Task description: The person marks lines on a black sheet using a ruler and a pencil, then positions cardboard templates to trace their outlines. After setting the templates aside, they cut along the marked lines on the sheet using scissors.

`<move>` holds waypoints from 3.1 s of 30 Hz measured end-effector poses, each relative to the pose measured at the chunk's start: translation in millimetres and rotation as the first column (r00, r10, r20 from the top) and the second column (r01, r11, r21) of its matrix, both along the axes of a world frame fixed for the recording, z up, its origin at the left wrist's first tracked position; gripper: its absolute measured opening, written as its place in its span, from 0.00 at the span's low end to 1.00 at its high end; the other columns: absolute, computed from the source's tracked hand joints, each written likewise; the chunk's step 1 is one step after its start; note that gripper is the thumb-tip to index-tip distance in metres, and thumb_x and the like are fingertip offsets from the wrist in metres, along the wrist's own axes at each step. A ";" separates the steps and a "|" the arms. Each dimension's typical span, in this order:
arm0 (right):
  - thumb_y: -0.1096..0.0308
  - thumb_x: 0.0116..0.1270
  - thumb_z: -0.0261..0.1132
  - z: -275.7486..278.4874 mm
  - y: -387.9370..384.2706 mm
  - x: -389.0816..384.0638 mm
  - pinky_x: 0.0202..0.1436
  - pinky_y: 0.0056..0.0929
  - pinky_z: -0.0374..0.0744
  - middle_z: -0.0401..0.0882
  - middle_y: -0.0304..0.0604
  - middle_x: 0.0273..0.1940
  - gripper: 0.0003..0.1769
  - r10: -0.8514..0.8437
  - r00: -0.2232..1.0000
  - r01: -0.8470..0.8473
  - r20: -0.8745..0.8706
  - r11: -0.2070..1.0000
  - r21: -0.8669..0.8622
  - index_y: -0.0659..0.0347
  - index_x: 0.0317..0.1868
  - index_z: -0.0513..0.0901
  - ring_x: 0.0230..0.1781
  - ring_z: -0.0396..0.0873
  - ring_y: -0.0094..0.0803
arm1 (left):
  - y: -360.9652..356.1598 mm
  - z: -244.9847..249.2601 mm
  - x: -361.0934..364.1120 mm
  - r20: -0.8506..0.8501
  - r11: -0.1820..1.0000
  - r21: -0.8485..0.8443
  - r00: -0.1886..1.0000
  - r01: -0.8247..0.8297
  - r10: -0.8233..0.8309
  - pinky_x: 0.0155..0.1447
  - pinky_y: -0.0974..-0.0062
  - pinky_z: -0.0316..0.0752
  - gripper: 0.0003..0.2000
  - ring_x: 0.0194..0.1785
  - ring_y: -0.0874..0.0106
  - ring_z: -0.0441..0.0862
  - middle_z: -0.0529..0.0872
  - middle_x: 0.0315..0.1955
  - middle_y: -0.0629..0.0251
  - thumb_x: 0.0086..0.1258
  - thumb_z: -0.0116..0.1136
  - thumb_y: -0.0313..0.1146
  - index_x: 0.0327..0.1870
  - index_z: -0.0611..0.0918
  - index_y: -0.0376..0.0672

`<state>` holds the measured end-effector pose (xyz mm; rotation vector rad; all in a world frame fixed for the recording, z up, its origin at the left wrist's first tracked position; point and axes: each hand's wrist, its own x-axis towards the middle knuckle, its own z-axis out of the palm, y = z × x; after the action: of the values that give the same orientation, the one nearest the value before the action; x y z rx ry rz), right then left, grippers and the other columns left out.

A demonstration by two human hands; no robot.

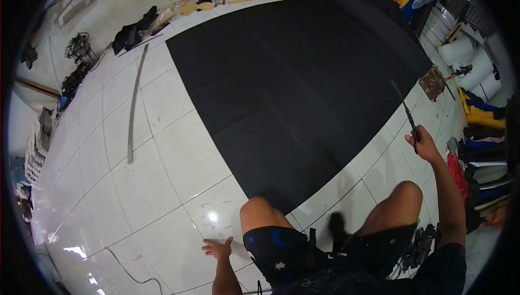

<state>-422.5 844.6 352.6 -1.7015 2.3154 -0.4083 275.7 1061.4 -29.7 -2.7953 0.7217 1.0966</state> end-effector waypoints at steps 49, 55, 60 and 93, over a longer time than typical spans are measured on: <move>0.59 0.73 0.69 -356.0 6.0 -216.5 0.34 0.26 0.79 0.72 0.31 0.26 0.14 -0.401 0.382 -0.387 0.832 0.749 0.539 0.58 0.34 0.78 0.26 0.76 0.23 | -247.9 -28.8 -617.6 0.312 0.274 -0.699 0.626 0.661 -0.714 0.78 0.45 0.60 0.23 0.74 0.49 0.67 0.76 0.65 0.53 0.59 0.71 0.34 0.58 0.84 0.47; 0.63 0.63 0.67 -144.4 -28.3 -163.2 0.42 0.33 0.82 0.75 0.35 0.27 0.06 0.567 0.440 -0.854 0.697 0.505 0.129 0.55 0.33 0.82 0.28 0.80 0.30 | -248.6 -20.8 -624.5 0.317 0.332 -0.670 0.661 0.664 -0.680 0.79 0.48 0.59 0.18 0.74 0.52 0.68 0.76 0.64 0.55 0.63 0.70 0.34 0.55 0.84 0.48; 0.66 0.54 0.65 -83.4 -63.7 -121.2 0.49 0.38 0.85 0.77 0.38 0.28 0.05 0.926 0.168 -0.978 0.337 0.201 -0.064 0.52 0.33 0.85 0.29 0.84 0.36 | -247.1 -19.5 -632.4 0.359 0.348 -0.630 0.658 0.694 -0.662 0.80 0.50 0.57 0.19 0.74 0.55 0.68 0.76 0.64 0.57 0.65 0.68 0.36 0.57 0.83 0.48; 0.67 0.55 0.63 -70.8 -76.2 -107.0 0.46 0.35 0.85 0.80 0.39 0.26 0.05 0.843 0.181 -0.983 0.506 0.156 0.092 0.50 0.29 0.86 0.29 0.85 0.35 | -253.5 -27.7 -656.0 0.354 0.256 -0.763 0.715 0.593 -0.602 0.75 0.38 0.63 0.05 0.51 0.62 0.80 0.82 0.38 0.68 0.63 0.70 0.32 0.38 0.87 0.48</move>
<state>-529.4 768.4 281.8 -2.1744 0.5891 0.0806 -380.3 808.0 -57.4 -2.4724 2.6917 0.6312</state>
